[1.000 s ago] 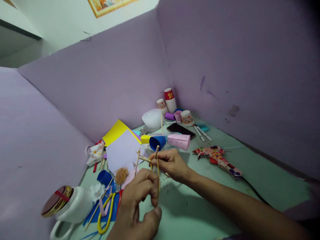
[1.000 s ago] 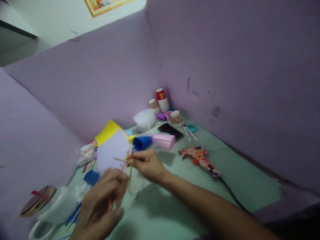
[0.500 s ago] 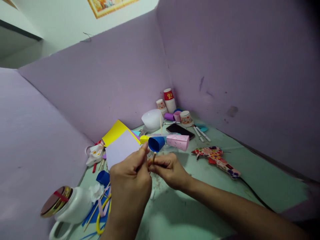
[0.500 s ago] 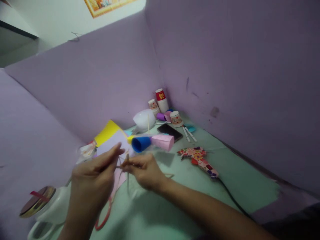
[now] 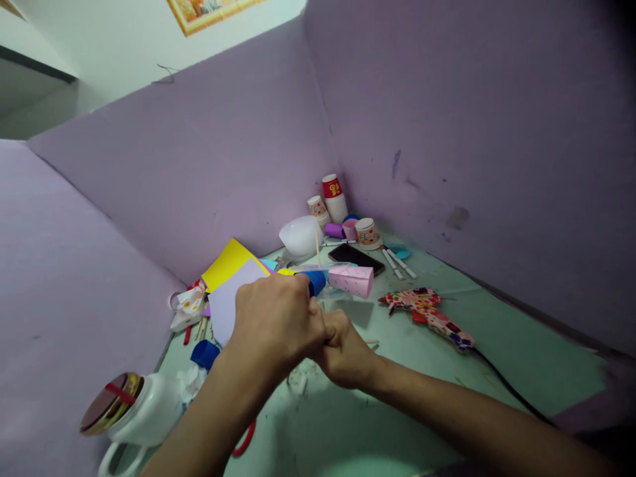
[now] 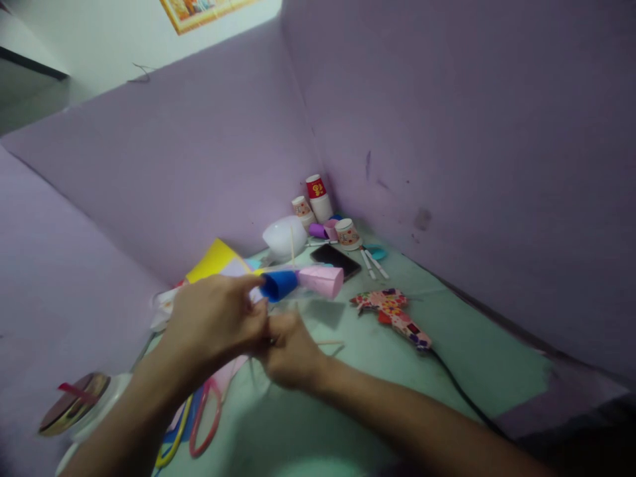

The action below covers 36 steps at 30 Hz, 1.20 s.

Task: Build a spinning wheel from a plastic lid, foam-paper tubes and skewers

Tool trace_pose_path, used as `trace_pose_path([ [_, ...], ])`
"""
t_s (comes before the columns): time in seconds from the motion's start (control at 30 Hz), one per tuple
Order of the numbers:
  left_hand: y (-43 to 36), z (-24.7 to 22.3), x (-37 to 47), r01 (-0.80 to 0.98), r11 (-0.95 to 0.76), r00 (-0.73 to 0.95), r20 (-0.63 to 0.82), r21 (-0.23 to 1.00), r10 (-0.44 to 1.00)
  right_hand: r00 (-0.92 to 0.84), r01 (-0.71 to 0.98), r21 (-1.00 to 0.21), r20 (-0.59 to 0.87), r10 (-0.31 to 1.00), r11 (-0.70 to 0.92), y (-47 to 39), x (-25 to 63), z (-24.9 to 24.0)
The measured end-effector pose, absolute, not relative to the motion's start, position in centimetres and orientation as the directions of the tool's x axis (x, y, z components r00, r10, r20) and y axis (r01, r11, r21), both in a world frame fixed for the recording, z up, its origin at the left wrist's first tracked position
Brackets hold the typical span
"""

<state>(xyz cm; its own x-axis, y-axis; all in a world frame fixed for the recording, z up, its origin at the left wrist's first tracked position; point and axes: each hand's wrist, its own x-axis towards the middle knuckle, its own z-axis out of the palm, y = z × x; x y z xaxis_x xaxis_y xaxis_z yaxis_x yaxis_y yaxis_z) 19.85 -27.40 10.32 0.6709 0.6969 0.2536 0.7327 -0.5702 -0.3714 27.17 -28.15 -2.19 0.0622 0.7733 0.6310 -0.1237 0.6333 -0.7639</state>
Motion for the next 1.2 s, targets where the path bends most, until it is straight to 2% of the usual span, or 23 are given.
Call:
trace_pose_path([
  [0.03,-27.2,10.4,20.0,0.731,-0.604,0.678,0.238,-0.318,0.696,0.068,-0.121,-0.767,0.627,0.776,0.630,-28.2,27.2,-2.1],
  [0.1,-27.1,10.5,19.9,0.725,-0.678,0.683,0.259,-0.124,0.683,0.090,-0.126,-0.780,0.606,0.791,0.612,-28.1,27.3,-2.0],
  [0.17,-27.6,10.7,19.3,0.701,-0.708,0.604,0.456,0.086,0.654,0.091,-0.157,-0.815,0.550,0.830,0.557,-27.8,27.5,-1.9],
  [0.23,-28.4,10.4,18.5,0.689,-0.703,0.414,0.701,0.175,0.580,0.076,-0.208,-0.847,0.484,0.872,0.489,-27.4,27.8,-1.9],
  [0.3,-29.1,9.6,17.6,0.662,-0.734,0.349,0.804,0.152,0.481,0.061,-0.261,-0.860,0.439,0.896,0.439,-27.1,28.0,-2.0],
  [0.47,-29.4,6.1,15.9,0.589,-0.807,0.535,0.763,-0.029,0.363,0.046,-0.327,-0.844,0.435,0.899,0.425,-26.9,28.0,-1.9],
  [0.6,-29.0,4.8,15.1,0.668,-0.720,0.563,0.759,-0.186,0.326,0.046,-0.322,-0.854,0.418,0.907,0.409,-26.9,27.9,-1.9],
  [0.77,-29.1,4.4,15.0,0.736,-0.577,0.624,0.685,-0.354,0.376,0.039,-0.323,-0.848,0.433,0.901,0.421,-26.9,27.9,-2.2],
  [0.93,-29.3,4.3,16.0,0.778,-0.487,0.614,0.650,-0.398,0.448,0.055,-0.222,-0.839,0.497,0.866,0.496,-26.9,27.8,-2.2],
  [1.1,-29.8,4.2,17.6,0.793,-0.360,0.609,0.625,-0.492,0.487,0.078,-0.117,-0.827,0.544,0.836,0.549,-27.0,27.9,-2.4],
  [1.17,-29.8,3.8,17.9,0.799,-0.384,0.600,0.661,-0.463,0.451,0.083,-0.124,-0.831,0.535,0.840,0.542,-27.0,28.0,-2.5],
  [1.2,-29.7,3.6,17.9,0.803,-0.437,0.583,0.684,-0.404,0.439,0.080,-0.137,-0.837,0.524,0.848,0.530,-26.9,28.0,-2.6],
])
